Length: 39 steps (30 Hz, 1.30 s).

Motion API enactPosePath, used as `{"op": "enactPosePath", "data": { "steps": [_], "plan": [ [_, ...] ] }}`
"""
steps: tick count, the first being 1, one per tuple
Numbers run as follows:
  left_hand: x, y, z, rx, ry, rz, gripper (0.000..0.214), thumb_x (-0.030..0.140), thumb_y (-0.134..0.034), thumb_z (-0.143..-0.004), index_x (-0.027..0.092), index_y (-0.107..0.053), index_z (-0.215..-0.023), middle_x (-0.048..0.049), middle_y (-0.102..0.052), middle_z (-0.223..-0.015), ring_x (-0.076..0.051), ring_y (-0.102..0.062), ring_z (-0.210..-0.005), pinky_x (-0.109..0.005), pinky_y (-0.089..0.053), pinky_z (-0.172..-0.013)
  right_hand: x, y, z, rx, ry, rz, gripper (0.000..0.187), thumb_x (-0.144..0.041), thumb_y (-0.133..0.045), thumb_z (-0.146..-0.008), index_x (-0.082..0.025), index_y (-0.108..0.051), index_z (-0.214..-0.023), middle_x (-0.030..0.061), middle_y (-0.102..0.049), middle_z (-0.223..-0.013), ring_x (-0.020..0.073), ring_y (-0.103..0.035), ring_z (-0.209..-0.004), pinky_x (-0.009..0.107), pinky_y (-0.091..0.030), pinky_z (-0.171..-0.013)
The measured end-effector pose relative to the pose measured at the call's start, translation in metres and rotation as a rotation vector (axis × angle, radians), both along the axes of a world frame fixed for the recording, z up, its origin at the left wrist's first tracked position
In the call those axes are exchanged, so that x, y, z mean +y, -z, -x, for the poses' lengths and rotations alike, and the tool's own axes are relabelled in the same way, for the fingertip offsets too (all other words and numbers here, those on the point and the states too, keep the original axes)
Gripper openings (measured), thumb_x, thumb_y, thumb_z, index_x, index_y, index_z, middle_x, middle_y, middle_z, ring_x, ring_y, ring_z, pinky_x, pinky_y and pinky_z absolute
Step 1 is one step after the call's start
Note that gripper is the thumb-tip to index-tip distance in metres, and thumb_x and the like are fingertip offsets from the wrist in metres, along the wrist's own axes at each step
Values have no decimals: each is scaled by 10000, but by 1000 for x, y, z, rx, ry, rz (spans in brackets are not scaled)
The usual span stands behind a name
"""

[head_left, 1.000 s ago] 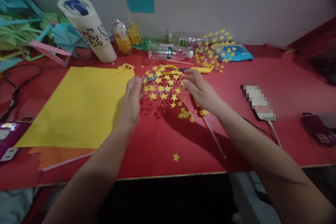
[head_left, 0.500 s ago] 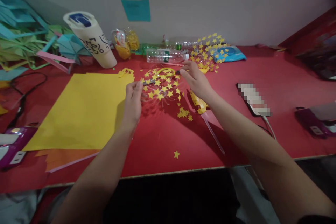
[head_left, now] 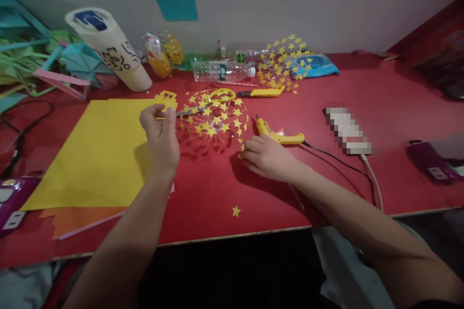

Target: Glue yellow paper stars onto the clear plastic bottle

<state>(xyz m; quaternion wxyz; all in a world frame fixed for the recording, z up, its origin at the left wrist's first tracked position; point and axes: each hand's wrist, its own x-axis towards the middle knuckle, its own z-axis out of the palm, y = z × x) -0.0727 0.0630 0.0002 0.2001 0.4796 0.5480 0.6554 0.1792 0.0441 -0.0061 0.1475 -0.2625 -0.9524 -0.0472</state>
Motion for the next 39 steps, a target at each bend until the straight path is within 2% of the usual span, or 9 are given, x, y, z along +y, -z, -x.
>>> {"op": "enactPosePath", "data": {
  "steps": [3,5,12,20,24,29,31,35,39],
  "plan": [
    [-12,-13,-13,-16,95,-187,235,427,-653,-838,222,-560,-908,44,-502,-713,-54,-394,-495,-221,-333,-457,-2,0,3,-25,-29,-75,316,-175,-431,-960,-137,-638,-723,43,-563,-717,149,-411,-682,325,-246,-655],
    [-26,-20,-24,79,227,-183,158,371,-616,-882,215,-594,-895,44,-538,-657,-55,-407,-458,-222,-319,-424,-7,-5,3,14,-63,-61,312,-169,-428,-960,-138,-641,-735,45,-570,-717,150,-415,-683,326,-254,-660],
    [-59,-24,-49,520,462,-99,85,206,-555,-883,194,-616,-824,45,-565,-632,-66,-460,-504,-201,-375,-484,-40,-17,12,72,-420,327,219,-278,-471,-951,-173,-664,-958,46,-640,-876,150,-504,-743,301,-384,-697],
    [-58,-20,-52,599,530,-38,103,183,-529,-882,191,-624,-844,48,-583,-607,-76,-486,-505,-198,-392,-513,-58,-10,25,-94,-552,-3,186,-102,-512,-896,-152,-591,-735,-6,-547,-671,132,-518,-629,295,-407,-613],
    [-58,-20,-53,552,528,31,116,218,-530,-874,195,-631,-823,42,-584,-605,-84,-483,-507,-206,-386,-510,-47,-13,17,33,-461,-67,234,-82,-454,-922,-149,-590,-744,-1,-571,-652,129,-523,-608,293,-431,-588],
    [-58,-23,-59,349,605,284,139,286,-557,-838,189,-636,-780,22,-602,-631,-102,-520,-550,-226,-416,-537,-20,-27,-4,494,-68,-8,128,-123,-524,-913,-163,-627,-849,40,-689,-768,143,-625,-725,282,-513,-659],
    [-59,-24,-63,215,683,395,146,306,-565,-827,189,-652,-819,23,-608,-625,-98,-512,-526,-223,-418,-512,-15,-28,-7,590,-2,18,93,-119,-555,-896,-171,-632,-886,47,-708,-812,145,-647,-770,281,-533,-705],
    [-60,-21,-70,-42,745,555,178,298,-578,-802,180,-663,-905,21,-629,-621,-64,-427,-411,-197,-372,-402,-17,-21,-3,547,-12,-15,98,-118,-557,-890,-159,-645,-889,58,-715,-810,157,-641,-748,291,-539,-686],
    [-58,-17,-72,-190,775,592,143,291,-610,-777,166,-661,-821,19,-607,-577,-50,-390,-376,-176,-332,-351,-20,-18,1,469,11,-144,117,-99,-548,-886,-118,-663,-894,87,-712,-801,172,-632,-731,308,-527,-670]
  ]
}}
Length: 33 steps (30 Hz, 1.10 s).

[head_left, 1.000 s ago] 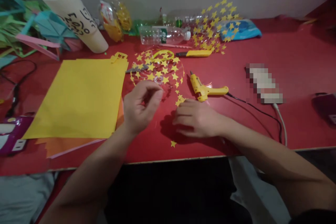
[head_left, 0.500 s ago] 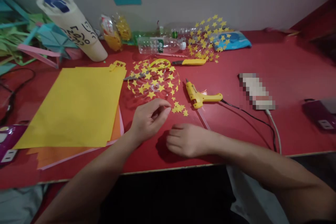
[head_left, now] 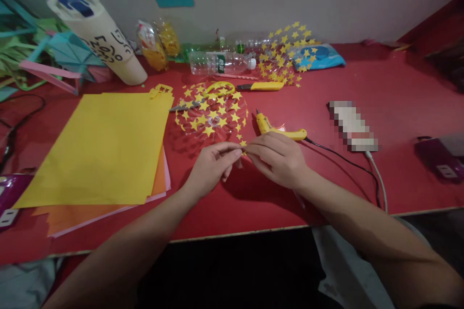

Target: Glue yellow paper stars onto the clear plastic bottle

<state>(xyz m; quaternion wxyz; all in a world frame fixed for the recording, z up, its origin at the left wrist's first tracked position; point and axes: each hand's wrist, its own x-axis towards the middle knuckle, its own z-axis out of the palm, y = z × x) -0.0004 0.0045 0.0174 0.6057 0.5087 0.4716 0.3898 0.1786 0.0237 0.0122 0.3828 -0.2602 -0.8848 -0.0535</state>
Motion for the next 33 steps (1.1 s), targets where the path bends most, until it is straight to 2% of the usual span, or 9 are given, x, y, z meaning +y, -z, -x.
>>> {"op": "enactPosePath", "data": {
  "steps": [7,9,14,17,21,24,28,30,33],
  "plan": [
    [-1,4,-1,59,4,-130,107,238,-586,-797,173,-654,-745,36,-593,-545,-46,-386,-367,-169,-324,-352,-3,0,1,-28,14,58,163,-130,-503,-911,-143,-664,-933,80,-711,-835,171,-625,-750,318,-515,-697],
    [-1,4,-1,123,-14,-219,141,209,-548,-817,180,-644,-718,38,-585,-537,-58,-425,-398,-174,-359,-388,-2,-1,2,57,2,192,141,-161,-524,-909,-139,-659,-940,87,-711,-865,171,-633,-796,317,-520,-733],
    [-1,5,0,277,-9,-417,160,207,-522,-827,183,-619,-702,30,-577,-552,-93,-522,-501,-200,-425,-494,0,-5,0,245,-14,773,94,-245,-593,-864,-171,-651,-860,23,-682,-802,117,-606,-714,249,-482,-647],
    [-2,6,-1,364,1,-477,170,218,-514,-820,182,-598,-676,28,-559,-542,-95,-493,-490,-213,-388,-489,0,-5,3,309,-28,897,75,-206,-584,-815,-176,-609,-752,-8,-635,-722,95,-557,-653,228,-445,-605],
    [-3,6,-2,353,15,-421,159,228,-520,-809,187,-574,-664,31,-538,-525,-97,-470,-476,-220,-367,-474,-2,-6,7,330,-26,896,94,-203,-547,-809,-184,-565,-718,-16,-607,-689,93,-531,-626,228,-427,-591],
    [-3,4,0,322,3,-424,133,217,-522,-806,193,-573,-686,35,-526,-532,-93,-460,-474,-217,-366,-464,2,-12,-5,227,10,769,106,-219,-509,-851,-188,-593,-794,8,-633,-744,118,-563,-669,255,-442,-624],
    [-3,0,6,334,-44,-536,137,201,-515,-832,204,-554,-701,44,-520,-552,-80,-435,-462,-210,-365,-454,20,-15,-44,-209,307,434,285,-148,-529,-767,-153,-627,-1035,124,-662,-1030,244,-599,-913,371,-450,-767],
    [-3,-2,9,331,-72,-577,140,186,-509,-844,209,-541,-710,48,-520,-563,-76,-431,-462,-206,-366,-452,28,-9,-59,-457,409,415,382,-115,-556,-688,-134,-629,-1063,154,-648,-1108,283,-594,-940,404,-443,-781],
    [-3,-5,12,308,-83,-600,153,177,-496,-862,210,-529,-716,49,-524,-572,-72,-447,-467,-200,-377,-455,36,2,-63,-627,434,427,331,-105,-529,-703,-115,-637,-1016,163,-644,-1061,262,-597,-867,370,-439,-698]
  ]
}}
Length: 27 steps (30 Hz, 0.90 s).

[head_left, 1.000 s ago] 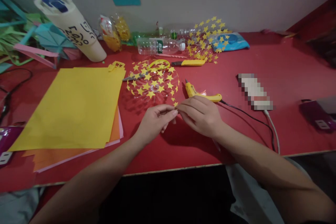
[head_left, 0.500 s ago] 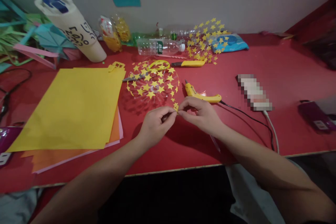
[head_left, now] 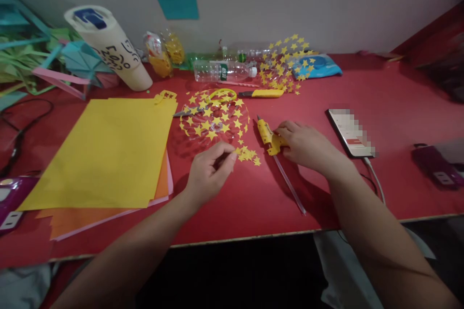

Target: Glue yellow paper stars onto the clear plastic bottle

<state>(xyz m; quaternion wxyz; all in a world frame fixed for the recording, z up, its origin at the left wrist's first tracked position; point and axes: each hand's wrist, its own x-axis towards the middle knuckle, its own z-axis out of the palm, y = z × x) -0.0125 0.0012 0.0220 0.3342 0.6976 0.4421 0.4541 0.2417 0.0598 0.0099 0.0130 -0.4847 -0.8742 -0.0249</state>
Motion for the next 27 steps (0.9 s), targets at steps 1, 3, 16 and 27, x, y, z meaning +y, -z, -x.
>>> {"op": "enactPosePath", "data": {
  "steps": [1,3,16,27],
  "plan": [
    [0,-1,1,-7,1,-3,156,178,-495,-866,209,-529,-717,48,-524,-568,-72,-458,-470,-199,-383,-457,1,3,2,-11,-2,7,297,-108,-519,-717,-116,-637,-989,158,-643,-1034,248,-595,-836,350,-430,-658],
    [0,-3,3,-35,-16,-7,157,175,-493,-870,208,-528,-721,49,-518,-552,-73,-472,-471,-195,-394,-460,3,4,6,11,31,11,253,-121,-521,-720,-128,-633,-947,141,-644,-994,216,-586,-757,318,-398,-580],
    [6,-13,12,-211,-159,-4,88,182,-519,-852,204,-550,-771,52,-523,-528,-70,-488,-443,-184,-428,-438,-45,-31,42,1011,0,226,190,-413,-597,-855,-225,-598,-885,44,-647,-822,176,-610,-672,330,-505,-590],
    [5,-9,11,-32,-224,-109,131,197,-511,-870,196,-551,-745,50,-506,-572,-66,-460,-462,-199,-394,-456,-47,-30,49,923,-271,141,287,-465,-522,-915,-230,-563,-755,33,-589,-691,171,-563,-593,321,-440,-516]
  ]
}}
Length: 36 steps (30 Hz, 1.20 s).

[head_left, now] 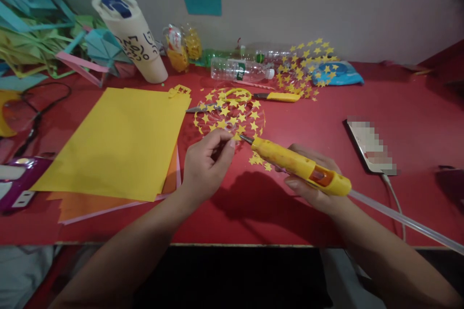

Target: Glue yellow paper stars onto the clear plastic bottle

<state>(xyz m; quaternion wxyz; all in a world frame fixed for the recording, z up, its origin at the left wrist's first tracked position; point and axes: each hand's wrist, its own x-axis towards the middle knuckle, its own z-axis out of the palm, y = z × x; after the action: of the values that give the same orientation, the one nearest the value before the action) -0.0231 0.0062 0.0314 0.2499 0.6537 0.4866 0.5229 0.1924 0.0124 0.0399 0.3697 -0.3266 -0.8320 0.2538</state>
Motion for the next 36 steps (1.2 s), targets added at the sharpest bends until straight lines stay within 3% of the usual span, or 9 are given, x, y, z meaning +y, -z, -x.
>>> {"op": "enactPosePath", "data": {
  "steps": [9,18,36],
  "plan": [
    [0,-2,-1,18,11,-5,153,186,-492,-865,193,-537,-718,47,-506,-588,-66,-465,-477,-194,-405,-474,-2,2,1,9,0,36,285,-438,-548,-905,-240,-567,-701,12,-535,-626,166,-520,-544,320,-395,-477],
    [-1,0,0,19,10,-15,151,177,-492,-866,185,-541,-723,51,-503,-598,-59,-455,-482,-186,-394,-479,0,5,5,-3,26,-10,383,-448,-541,-910,-226,-433,-618,-20,-450,-561,122,-452,-466,289,-319,-420],
    [-1,-1,0,41,13,-37,163,156,-491,-874,186,-533,-719,58,-485,-597,-57,-446,-493,-195,-377,-484,-1,5,5,-7,21,-65,378,-449,-489,-945,-233,-401,-648,-27,-411,-564,119,-418,-460,291,-325,-408]
  ]
}}
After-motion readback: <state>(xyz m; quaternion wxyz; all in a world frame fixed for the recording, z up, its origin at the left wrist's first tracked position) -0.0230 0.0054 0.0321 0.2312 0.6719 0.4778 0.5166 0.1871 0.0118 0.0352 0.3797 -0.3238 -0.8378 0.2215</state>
